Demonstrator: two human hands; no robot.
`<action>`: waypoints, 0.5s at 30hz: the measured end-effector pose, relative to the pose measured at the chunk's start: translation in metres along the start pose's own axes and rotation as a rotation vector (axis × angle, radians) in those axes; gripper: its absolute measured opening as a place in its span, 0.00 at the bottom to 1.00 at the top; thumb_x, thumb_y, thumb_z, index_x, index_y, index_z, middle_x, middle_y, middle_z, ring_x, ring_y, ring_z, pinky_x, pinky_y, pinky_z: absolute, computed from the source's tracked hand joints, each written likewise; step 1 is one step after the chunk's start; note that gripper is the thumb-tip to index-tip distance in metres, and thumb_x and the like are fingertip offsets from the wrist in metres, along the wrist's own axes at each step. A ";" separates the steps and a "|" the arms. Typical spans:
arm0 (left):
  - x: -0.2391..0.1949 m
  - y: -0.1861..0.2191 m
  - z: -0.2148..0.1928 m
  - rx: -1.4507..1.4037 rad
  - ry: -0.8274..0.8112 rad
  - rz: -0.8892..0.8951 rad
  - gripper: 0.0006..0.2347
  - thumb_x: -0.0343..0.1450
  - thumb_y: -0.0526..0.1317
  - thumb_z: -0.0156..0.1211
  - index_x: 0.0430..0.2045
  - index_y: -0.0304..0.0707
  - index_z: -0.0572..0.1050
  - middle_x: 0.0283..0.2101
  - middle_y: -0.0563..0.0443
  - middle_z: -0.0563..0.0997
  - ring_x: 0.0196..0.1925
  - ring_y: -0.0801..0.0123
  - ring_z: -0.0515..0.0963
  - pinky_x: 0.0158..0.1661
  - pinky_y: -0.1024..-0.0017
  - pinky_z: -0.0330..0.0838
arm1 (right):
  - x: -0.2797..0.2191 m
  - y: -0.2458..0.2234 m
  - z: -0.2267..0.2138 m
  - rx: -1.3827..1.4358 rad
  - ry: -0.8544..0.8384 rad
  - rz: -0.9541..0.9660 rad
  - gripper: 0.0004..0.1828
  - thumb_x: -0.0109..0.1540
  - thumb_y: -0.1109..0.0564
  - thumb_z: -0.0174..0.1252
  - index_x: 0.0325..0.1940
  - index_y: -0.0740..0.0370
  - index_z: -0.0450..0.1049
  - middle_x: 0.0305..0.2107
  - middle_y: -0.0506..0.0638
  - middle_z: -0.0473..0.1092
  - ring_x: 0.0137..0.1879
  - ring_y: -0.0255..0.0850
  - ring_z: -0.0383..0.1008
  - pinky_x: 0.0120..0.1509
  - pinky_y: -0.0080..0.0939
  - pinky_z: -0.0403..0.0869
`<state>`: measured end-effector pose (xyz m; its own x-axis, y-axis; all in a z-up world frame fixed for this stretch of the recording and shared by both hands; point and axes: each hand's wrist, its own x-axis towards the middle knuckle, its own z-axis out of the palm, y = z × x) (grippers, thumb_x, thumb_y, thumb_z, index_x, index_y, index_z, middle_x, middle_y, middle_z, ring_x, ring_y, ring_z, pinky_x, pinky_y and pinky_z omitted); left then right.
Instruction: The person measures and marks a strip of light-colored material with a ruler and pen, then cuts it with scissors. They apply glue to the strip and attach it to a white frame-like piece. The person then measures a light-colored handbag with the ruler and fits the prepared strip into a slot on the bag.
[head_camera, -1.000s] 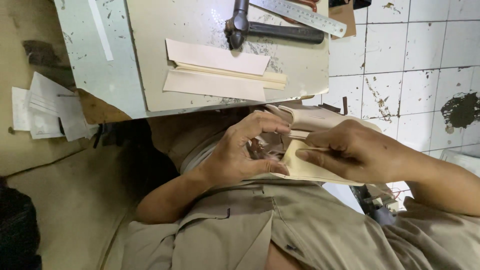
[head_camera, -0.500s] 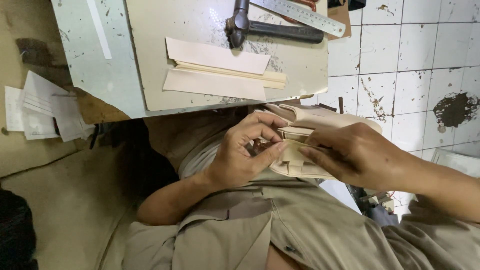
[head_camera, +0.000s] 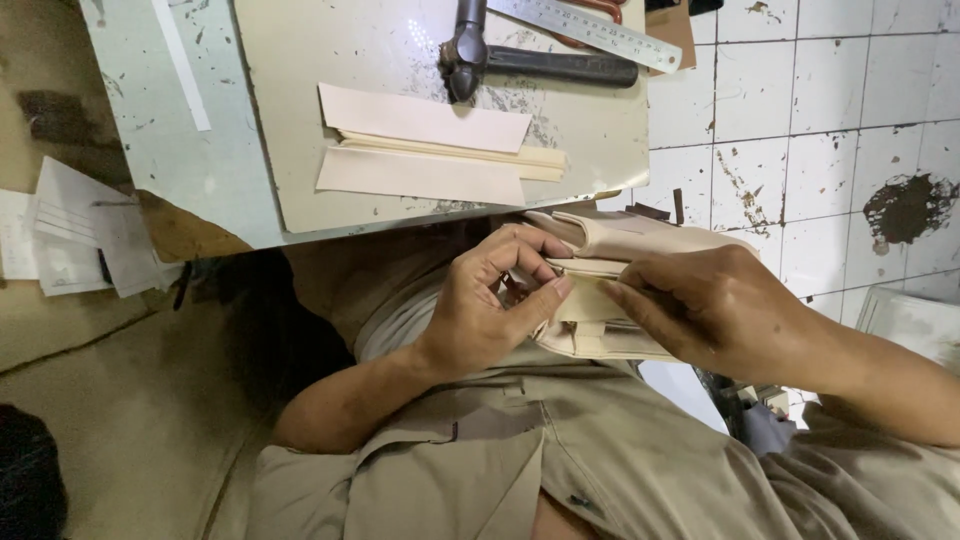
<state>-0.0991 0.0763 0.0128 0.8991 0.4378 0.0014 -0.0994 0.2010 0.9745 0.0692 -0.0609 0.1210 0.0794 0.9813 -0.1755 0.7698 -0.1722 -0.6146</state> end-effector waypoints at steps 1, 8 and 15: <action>0.000 -0.001 0.000 -0.006 0.006 -0.004 0.06 0.71 0.34 0.64 0.25 0.40 0.75 0.47 0.46 0.80 0.43 0.75 0.79 0.34 0.82 0.70 | 0.000 0.000 0.000 0.009 -0.009 0.020 0.11 0.67 0.57 0.55 0.33 0.66 0.74 0.16 0.49 0.70 0.16 0.40 0.60 0.22 0.42 0.64; -0.001 0.000 0.000 0.002 -0.020 -0.014 0.06 0.72 0.34 0.64 0.25 0.40 0.74 0.46 0.46 0.80 0.44 0.74 0.79 0.29 0.83 0.67 | -0.001 -0.004 -0.006 0.089 0.012 -0.031 0.13 0.66 0.62 0.53 0.27 0.68 0.71 0.14 0.51 0.65 0.62 0.47 0.80 0.55 0.45 0.85; 0.002 0.007 0.000 0.050 -0.006 0.053 0.06 0.72 0.33 0.61 0.24 0.39 0.72 0.44 0.44 0.80 0.50 0.65 0.80 0.49 0.71 0.71 | -0.037 0.010 -0.002 0.097 0.119 0.205 0.12 0.67 0.56 0.56 0.29 0.58 0.71 0.14 0.45 0.56 0.22 0.38 0.48 0.25 0.37 0.56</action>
<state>-0.0979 0.0786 0.0195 0.8957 0.4413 0.0549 -0.1261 0.1337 0.9830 0.0748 -0.0983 0.1228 0.3060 0.9272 -0.2159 0.6660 -0.3706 -0.6474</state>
